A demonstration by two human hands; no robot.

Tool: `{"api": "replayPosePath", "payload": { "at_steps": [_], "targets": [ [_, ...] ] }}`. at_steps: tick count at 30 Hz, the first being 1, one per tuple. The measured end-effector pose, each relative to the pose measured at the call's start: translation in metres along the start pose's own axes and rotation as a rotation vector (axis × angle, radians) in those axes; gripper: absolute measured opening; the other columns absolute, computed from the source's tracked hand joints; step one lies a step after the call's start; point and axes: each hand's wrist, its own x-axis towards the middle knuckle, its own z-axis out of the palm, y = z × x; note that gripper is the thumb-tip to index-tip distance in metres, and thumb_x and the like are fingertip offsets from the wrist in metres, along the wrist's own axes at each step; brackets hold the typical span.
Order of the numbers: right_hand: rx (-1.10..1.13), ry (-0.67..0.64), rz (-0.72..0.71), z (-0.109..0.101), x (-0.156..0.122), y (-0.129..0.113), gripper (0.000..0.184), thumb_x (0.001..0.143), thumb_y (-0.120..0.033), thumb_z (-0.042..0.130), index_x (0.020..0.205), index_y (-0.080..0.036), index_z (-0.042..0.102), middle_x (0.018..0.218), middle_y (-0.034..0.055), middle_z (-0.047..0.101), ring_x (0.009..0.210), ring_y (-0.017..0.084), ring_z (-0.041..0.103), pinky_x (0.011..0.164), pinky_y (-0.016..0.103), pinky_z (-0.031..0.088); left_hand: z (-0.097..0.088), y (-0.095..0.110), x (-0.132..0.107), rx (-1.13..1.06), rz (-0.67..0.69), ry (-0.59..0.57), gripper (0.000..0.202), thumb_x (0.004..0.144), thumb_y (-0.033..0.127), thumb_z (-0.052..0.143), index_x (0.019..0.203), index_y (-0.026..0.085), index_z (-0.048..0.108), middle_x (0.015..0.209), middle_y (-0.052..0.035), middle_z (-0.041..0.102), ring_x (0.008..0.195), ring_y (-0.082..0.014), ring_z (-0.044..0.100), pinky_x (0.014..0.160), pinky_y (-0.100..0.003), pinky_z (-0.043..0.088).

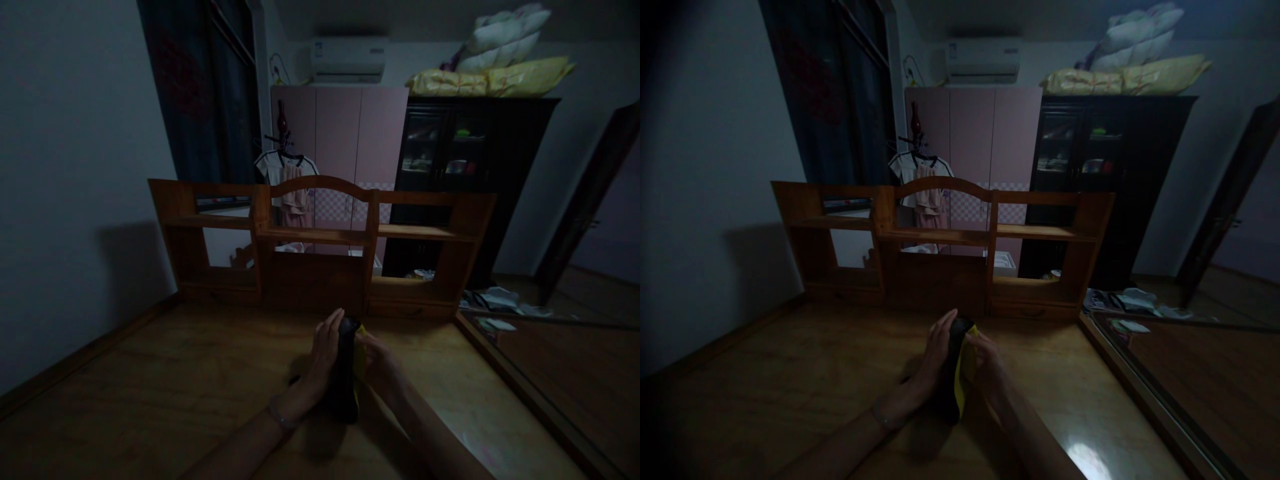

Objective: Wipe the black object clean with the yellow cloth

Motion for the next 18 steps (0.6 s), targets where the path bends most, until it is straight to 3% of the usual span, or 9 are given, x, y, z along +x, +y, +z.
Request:
{"api": "replayPosePath", "payload": {
  "at_steps": [4, 10, 18],
  "targets": [
    [0.037, 0.003, 0.017, 0.002, -0.001, -0.002, 0.030, 0.071, -0.028, 0.075, 0.097, -0.016, 0.067, 0.086, 0.0045, 0.069, 0.072, 0.017, 0.065, 0.066, 0.025, 0.051, 0.000, -0.002, 0.000, 0.152, 0.077, 0.006, 0.054, 0.095, 0.013, 0.023, 0.147, 0.028, 0.016, 0.149, -0.0074, 0.030, 0.139, -0.0178, 0.025, 0.113, -0.046, 0.024],
    [-0.096, -0.067, -0.066, 0.004, -0.003, 0.005, 0.036, 0.064, -0.020, 0.079, 0.098, -0.016, 0.066, 0.086, 0.0037, 0.069, 0.072, 0.019, 0.065, 0.068, 0.029, 0.051, -0.002, 0.002, -0.003, 0.144, 0.074, 0.081, 0.059, 0.090, 0.008, 0.029, 0.145, 0.028, 0.020, 0.146, -0.0062, 0.032, 0.136, -0.0173, 0.027, 0.113, -0.044, 0.026],
    [-0.645, -0.096, -0.197, -0.001, 0.003, 0.008, 0.036, 0.068, -0.027, 0.073, 0.101, -0.017, 0.064, 0.093, 0.0033, 0.069, 0.086, 0.024, 0.064, 0.077, 0.033, 0.050, 0.006, -0.016, -0.002, -0.168, -0.054, 0.174, 0.049, 0.092, 0.015, 0.030, 0.139, 0.027, 0.029, 0.142, -0.0070, 0.035, 0.131, -0.0184, 0.035, 0.111, -0.043, 0.030]
  ]
}}
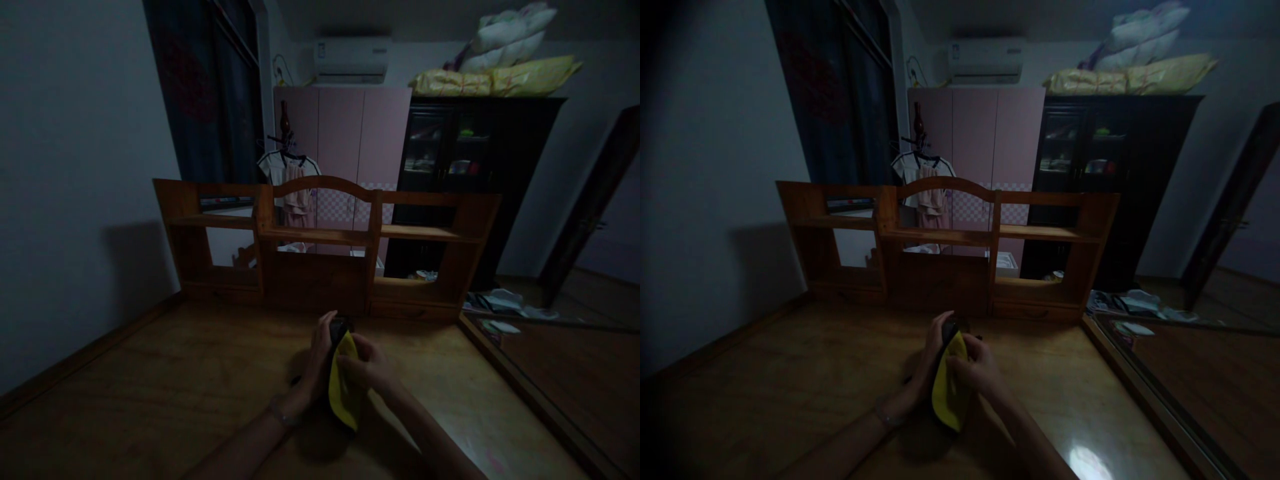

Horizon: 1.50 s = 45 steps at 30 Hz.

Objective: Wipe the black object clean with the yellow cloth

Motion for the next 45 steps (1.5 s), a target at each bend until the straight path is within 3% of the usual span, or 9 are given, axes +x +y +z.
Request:
{"api": "replayPosePath", "payload": {
  "at_steps": [6, 10, 17, 21, 27, 32, 36, 40, 45],
  "targets": [
    [-0.745, -0.057, -0.245, -0.004, -0.006, -0.012, 0.022, 0.077, -0.019, 0.053, 0.096, -0.016, 0.062, 0.096, 0.0065, 0.066, 0.092, 0.023, 0.061, 0.088, 0.037, 0.046, 0.003, -0.015, 0.006, -0.137, -0.080, -0.002, 0.046, 0.089, 0.014, 0.035, 0.133, 0.026, 0.035, 0.134, -0.0050, 0.043, 0.126, -0.0166, 0.040, 0.111, -0.041, 0.030],
    [-1.089, -0.115, -0.461, -0.006, -0.009, -0.014, 0.038, 0.074, -0.020, 0.057, 0.112, -0.016, 0.059, 0.118, 0.0113, 0.062, 0.116, 0.025, 0.052, 0.114, 0.048, 0.014, 0.006, -0.022, 0.009, -0.087, -0.116, -0.008, 0.048, 0.086, 0.008, 0.032, 0.130, 0.025, 0.038, 0.131, -0.0053, 0.046, 0.123, -0.0156, 0.044, 0.110, -0.041, 0.031],
    [-1.282, -0.120, -0.578, -0.017, -0.005, 0.001, 0.064, 0.078, -0.012, 0.050, 0.141, -0.014, 0.037, 0.145, 0.0129, 0.040, 0.136, 0.025, 0.030, 0.118, 0.050, 0.001, 0.011, -0.011, 0.011, -0.040, -0.040, -0.052, 0.076, 0.060, -0.002, 0.056, 0.131, 0.019, 0.035, 0.127, -0.0113, 0.047, 0.118, -0.0214, 0.050, 0.104, -0.040, 0.038],
    [-1.280, -0.119, -0.572, -0.020, -0.002, 0.003, 0.067, 0.077, -0.011, 0.050, 0.142, -0.015, 0.035, 0.144, 0.0115, 0.041, 0.136, 0.024, 0.031, 0.118, 0.050, 0.000, 0.011, -0.012, 0.010, -0.011, -0.060, -0.013, 0.077, 0.060, 0.000, 0.059, 0.131, 0.020, 0.035, 0.129, -0.0111, 0.046, 0.118, -0.0220, 0.050, 0.103, -0.041, 0.040],
    [-1.131, -0.132, -0.542, -0.012, -0.005, -0.005, 0.061, 0.072, -0.011, 0.051, 0.132, -0.014, 0.047, 0.137, 0.0135, 0.049, 0.132, 0.024, 0.037, 0.117, 0.049, 0.000, 0.013, -0.012, 0.008, 0.029, -0.035, 0.066, 0.070, 0.068, 0.000, 0.052, 0.132, 0.020, 0.034, 0.130, -0.0106, 0.044, 0.121, -0.0210, 0.046, 0.106, -0.041, 0.035],
    [-0.853, -0.112, -0.407, -0.005, -0.003, 0.001, 0.028, 0.068, -0.012, 0.052, 0.094, -0.019, 0.061, 0.102, 0.0061, 0.066, 0.101, 0.023, 0.058, 0.109, 0.047, 0.024, 0.011, -0.015, 0.008, 0.035, -0.057, 0.096, 0.047, 0.083, 0.007, 0.038, 0.128, 0.022, 0.039, 0.129, -0.0085, 0.044, 0.119, -0.0183, 0.046, 0.105, -0.041, 0.035],
    [-0.430, -0.036, -0.145, -0.004, -0.002, 0.005, 0.016, 0.065, -0.013, 0.052, 0.077, -0.018, 0.061, 0.083, 0.0016, 0.061, 0.078, 0.020, 0.057, 0.080, 0.034, 0.046, 0.007, -0.012, 0.006, 0.044, -0.016, 0.056, 0.047, 0.085, 0.010, 0.038, 0.129, 0.023, 0.038, 0.130, -0.0080, 0.042, 0.123, -0.0189, 0.043, 0.107, -0.043, 0.033],
    [0.138, -0.075, 0.047, -0.006, -0.005, 0.002, 0.020, 0.068, -0.019, 0.052, 0.084, -0.017, 0.064, 0.077, 0.0021, 0.060, 0.071, 0.017, 0.057, 0.065, 0.025, 0.045, 0.004, -0.003, 0.005, 0.066, 0.023, -0.008, 0.047, 0.086, 0.011, 0.037, 0.131, 0.025, 0.036, 0.132, -0.0068, 0.041, 0.126, -0.0179, 0.039, 0.110, -0.041, 0.030],
    [0.473, -0.076, 0.119, -0.009, -0.001, 0.000, 0.018, 0.058, -0.021, 0.055, 0.075, -0.017, 0.062, 0.067, 0.0016, 0.058, 0.060, 0.015, 0.053, 0.058, 0.023, 0.042, 0.006, -0.007, 0.006, 0.062, 0.021, -0.045, 0.048, 0.086, 0.012, 0.039, 0.133, 0.024, 0.035, 0.133, -0.0080, 0.040, 0.125, -0.0185, 0.040, 0.109, -0.041, 0.030]
  ]
}}
